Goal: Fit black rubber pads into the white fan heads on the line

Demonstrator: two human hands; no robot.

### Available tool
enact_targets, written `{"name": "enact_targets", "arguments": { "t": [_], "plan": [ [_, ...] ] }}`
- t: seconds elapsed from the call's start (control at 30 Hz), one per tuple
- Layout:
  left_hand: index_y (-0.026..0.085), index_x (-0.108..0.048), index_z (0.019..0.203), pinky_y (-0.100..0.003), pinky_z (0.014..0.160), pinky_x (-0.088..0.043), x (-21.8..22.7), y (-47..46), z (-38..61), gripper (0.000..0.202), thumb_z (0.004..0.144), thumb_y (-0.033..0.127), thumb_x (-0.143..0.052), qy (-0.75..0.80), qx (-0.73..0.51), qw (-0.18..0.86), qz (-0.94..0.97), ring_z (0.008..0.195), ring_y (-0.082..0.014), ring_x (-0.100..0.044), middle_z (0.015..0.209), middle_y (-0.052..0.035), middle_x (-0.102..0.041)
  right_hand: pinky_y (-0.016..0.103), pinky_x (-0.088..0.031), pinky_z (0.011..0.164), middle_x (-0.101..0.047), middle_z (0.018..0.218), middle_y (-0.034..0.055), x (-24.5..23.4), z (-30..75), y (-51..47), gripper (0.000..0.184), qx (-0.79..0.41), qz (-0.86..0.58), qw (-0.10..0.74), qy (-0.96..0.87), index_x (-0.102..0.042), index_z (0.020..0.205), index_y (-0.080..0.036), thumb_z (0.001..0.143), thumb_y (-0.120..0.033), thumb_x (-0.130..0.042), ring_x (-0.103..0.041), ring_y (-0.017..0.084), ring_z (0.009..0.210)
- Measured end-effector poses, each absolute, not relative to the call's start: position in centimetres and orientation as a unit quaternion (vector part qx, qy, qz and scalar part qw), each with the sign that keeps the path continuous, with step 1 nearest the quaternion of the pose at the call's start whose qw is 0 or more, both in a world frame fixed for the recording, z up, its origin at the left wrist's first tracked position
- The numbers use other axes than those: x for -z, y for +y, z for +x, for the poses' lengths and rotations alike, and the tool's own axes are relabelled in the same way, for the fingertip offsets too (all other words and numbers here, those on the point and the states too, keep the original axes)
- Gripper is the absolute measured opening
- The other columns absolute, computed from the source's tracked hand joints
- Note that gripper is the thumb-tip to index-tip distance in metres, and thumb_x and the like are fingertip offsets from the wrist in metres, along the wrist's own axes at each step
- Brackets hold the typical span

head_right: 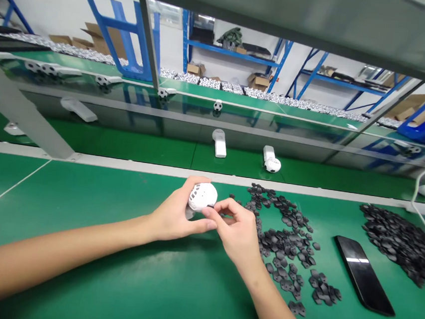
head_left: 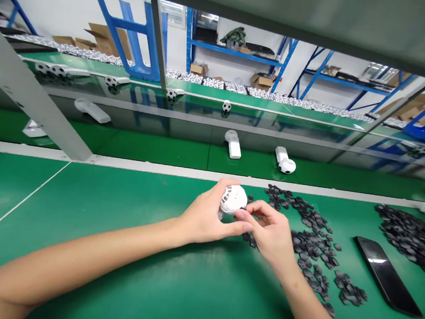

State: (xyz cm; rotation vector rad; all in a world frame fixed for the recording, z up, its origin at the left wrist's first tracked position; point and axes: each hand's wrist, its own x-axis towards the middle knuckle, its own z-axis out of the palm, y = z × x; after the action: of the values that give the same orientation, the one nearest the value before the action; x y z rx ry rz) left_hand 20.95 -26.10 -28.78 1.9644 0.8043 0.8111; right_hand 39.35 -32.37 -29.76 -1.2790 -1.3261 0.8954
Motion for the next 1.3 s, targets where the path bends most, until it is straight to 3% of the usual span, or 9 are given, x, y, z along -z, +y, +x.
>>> {"name": "enact_targets", "arguments": {
  "t": [0.27,0.63,0.87,1.07,1.17,1.3],
  "plan": [
    [0.028,-0.046,0.136,-0.03,0.072,-0.05,28.8,-25.6,21.1,0.078,0.077,0.061,-0.084,0.329,-0.306,0.43,0.783,0.089,-0.0234,-0.069,0.107,-0.004,-0.073,0.023,-0.049,0.058,-0.067,0.077,0.0023,29.1,39.3,-32.7,0.028,-0.321,-0.571,0.497,-0.57,-0.068,0.075,-0.019,0.088,-0.042,-0.079,-0.058,0.015,0.07],
    [0.028,-0.05,0.134,-0.029,0.068,-0.049,28.6,-25.1,21.2,0.072,0.079,0.057,-0.084,0.318,-0.288,0.412,0.804,0.081,-0.0228,-0.068,0.1,-0.0027,-0.074,0.027,-0.053,0.064,-0.069,0.085,0.004,29.4,39.7,-32.7,0.025,-0.343,-0.544,0.505,-0.576,-0.065,0.074,-0.022,0.089,-0.036,-0.079,-0.063,0.019,0.079],
    [0.027,-0.049,0.135,-0.03,0.07,-0.049,28.9,-25.2,20.9,0.073,0.079,0.06,-0.082,0.318,-0.287,0.388,0.816,0.083,-0.0237,-0.069,0.104,-0.0046,-0.074,0.03,-0.054,0.068,-0.068,0.088,0.0041,29.6,39.7,-32.7,0.024,-0.344,-0.535,0.504,-0.585,-0.063,0.076,-0.023,0.091,-0.035,-0.077,-0.063,0.02,0.082],
    [0.028,-0.048,0.134,-0.028,0.067,-0.049,28.6,-25.0,21.0,0.074,0.076,0.054,-0.086,0.312,-0.29,0.421,0.801,0.077,-0.0207,-0.067,0.097,-0.0014,-0.073,0.03,-0.049,0.064,-0.062,0.08,0.0027,29.9,39.7,-32.4,0.03,-0.298,-0.529,0.494,-0.622,-0.059,0.074,-0.024,0.093,-0.04,-0.075,-0.058,0.019,0.075],
    [0.027,-0.052,0.13,-0.026,0.062,-0.046,28.3,-24.7,20.9,0.068,0.077,0.055,-0.084,0.308,-0.285,0.451,0.788,0.072,-0.0188,-0.065,0.086,0.0011,-0.072,0.032,-0.05,0.069,-0.063,0.082,0.0036,29.6,40.9,-31.8,0.033,-0.296,-0.508,0.462,-0.664,-0.062,0.078,-0.023,0.101,-0.047,-0.061,-0.06,0.02,0.076],
    [0.021,-0.063,0.116,-0.027,0.061,-0.046,27.9,-24.6,20.7,0.053,0.083,0.06,-0.077,0.322,-0.273,0.453,0.786,0.07,-0.0184,-0.064,0.086,-0.0019,-0.072,0.034,-0.053,0.076,-0.072,0.089,0.0049,29.4,44.0,-30.6,0.041,-0.305,-0.545,0.398,-0.672,-0.074,0.095,-0.024,0.109,-0.049,-0.044,-0.067,0.022,0.081]
  ]
}}
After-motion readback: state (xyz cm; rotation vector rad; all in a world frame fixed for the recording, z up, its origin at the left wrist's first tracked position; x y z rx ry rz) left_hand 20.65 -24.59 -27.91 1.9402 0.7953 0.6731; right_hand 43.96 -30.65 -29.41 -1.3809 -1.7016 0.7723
